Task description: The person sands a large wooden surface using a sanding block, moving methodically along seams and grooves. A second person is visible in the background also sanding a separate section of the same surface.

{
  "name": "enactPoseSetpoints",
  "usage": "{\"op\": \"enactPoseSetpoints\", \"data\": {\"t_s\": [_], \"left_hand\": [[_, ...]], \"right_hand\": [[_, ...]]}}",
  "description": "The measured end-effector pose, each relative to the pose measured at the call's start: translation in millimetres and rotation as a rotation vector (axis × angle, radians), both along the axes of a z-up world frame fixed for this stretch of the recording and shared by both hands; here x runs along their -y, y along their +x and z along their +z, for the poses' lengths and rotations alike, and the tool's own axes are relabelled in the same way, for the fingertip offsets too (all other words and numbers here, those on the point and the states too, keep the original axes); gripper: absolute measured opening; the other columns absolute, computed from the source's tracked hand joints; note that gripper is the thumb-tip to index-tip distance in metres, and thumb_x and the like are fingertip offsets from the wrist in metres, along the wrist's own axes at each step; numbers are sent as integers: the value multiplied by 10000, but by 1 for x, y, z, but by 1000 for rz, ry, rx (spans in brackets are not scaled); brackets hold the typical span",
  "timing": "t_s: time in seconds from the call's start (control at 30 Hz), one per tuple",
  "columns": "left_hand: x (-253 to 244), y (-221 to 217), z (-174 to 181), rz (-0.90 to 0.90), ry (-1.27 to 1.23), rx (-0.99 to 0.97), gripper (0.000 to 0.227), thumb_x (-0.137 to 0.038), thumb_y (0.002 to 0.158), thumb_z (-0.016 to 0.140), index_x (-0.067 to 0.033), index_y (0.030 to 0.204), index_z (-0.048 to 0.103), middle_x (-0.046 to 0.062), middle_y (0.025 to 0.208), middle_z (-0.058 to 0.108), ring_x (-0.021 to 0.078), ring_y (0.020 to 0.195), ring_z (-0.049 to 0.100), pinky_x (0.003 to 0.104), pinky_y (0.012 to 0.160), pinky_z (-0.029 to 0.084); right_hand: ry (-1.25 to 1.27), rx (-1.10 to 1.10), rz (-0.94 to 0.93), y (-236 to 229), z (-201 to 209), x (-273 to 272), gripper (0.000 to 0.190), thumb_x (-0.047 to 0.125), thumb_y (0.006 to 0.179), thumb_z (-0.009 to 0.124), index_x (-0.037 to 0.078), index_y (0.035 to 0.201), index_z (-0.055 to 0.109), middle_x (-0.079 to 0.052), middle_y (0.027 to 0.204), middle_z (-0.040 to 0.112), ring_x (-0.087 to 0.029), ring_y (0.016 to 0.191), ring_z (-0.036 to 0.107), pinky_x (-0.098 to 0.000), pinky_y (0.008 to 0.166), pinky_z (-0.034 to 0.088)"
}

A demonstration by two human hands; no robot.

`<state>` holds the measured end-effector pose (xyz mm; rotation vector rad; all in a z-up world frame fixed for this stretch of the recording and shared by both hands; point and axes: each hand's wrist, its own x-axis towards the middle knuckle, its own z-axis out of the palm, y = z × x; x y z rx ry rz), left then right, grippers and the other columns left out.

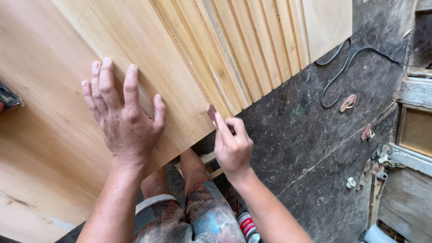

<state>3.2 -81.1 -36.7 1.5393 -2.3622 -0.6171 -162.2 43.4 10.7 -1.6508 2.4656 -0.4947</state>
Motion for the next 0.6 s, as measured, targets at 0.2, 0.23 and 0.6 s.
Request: {"op": "enactPoseSetpoints", "data": {"t_s": [0.2, 0.23, 0.6], "left_hand": [[-4, 4, -1, 3, -7, -3, 631, -351, 1021, 754, -117, 1554, 508, 200, 1665, 295, 353, 1622, 228, 541, 1361, 152], [-2, 1, -1, 7, -10, 2, 645, -351, 1007, 750, -114, 1557, 512, 209, 1667, 299, 358, 1606, 234, 545, 1342, 153], [-16, -13, 14, 128, -97, -236, 500, -295, 956, 710, -64, 1382, 587, 144, 1397, 586, 304, 1385, 479, 484, 1236, 293]], "right_hand": [[-32, -8, 18, 7, 8, 9, 344, -49, 886, 726, 15, 1224, 731, -91, 953, 622, -209, 765, 686, -331, 657, 592], [-21, -1, -4, 5, 11, 12, 362, -61, 869, 720, 25, 1220, 737, -92, 945, 621, -206, 750, 685, -333, 654, 593], [-39, 23, 60, -4, -7, 49, 363, 200, 931, 734, 11, 1242, 731, -120, 980, 653, -240, 772, 683, -381, 659, 569]]}}
